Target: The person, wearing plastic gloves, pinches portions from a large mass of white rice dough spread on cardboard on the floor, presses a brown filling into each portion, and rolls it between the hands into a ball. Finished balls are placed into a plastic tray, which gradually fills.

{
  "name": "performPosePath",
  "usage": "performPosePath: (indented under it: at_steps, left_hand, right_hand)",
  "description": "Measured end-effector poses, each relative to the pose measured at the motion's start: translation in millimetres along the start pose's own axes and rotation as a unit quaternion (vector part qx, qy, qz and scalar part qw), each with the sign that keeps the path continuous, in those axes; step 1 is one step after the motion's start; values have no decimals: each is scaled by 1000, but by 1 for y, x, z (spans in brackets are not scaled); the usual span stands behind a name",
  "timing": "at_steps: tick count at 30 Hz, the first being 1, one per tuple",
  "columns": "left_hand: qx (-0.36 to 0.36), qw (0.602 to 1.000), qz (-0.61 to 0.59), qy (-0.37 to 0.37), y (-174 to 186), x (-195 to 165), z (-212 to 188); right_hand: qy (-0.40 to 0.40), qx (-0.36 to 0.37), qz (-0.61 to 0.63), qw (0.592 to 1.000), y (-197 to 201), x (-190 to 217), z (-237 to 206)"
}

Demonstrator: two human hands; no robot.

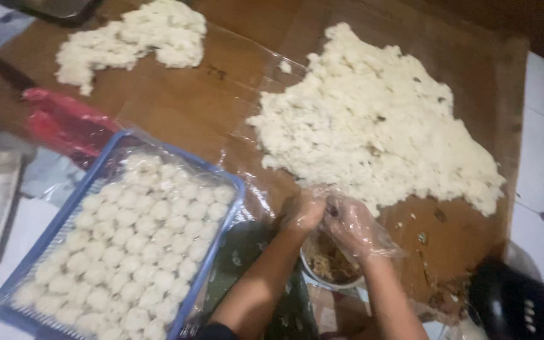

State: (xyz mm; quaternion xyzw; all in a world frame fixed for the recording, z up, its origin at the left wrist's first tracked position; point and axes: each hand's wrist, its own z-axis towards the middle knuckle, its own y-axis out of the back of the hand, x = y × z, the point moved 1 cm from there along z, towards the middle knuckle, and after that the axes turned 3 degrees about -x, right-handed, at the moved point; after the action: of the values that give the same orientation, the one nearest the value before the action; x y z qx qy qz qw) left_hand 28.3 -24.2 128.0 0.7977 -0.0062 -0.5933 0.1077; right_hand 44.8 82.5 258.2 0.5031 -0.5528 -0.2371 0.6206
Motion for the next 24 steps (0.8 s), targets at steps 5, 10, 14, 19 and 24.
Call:
performPosePath:
  at_steps: [5, 10, 14, 19, 24]
  left_hand:
    - [-134, 970, -55, -196, 119, -23, -42]
    - [-434, 867, 228, -91, 279, 42, -70]
    - [-351, 875, 331, -36, 298, 97, -43]
    - [-314, 862, 398, -2, 281, 126, -24]
    - [-275, 790, 548, -27, 282, 102, -36]
  right_hand:
    - [-136, 51, -44, 988, 6, -36, -18]
    - [-224, -48, -68, 971, 10, -142, -43]
    - [-163, -50, -96, 981, -23, -187, -45]
    - [-47, -86, -118, 988, -47, -182, -32]
    - [-46, -17, -207, 977, -44, -165, -7]
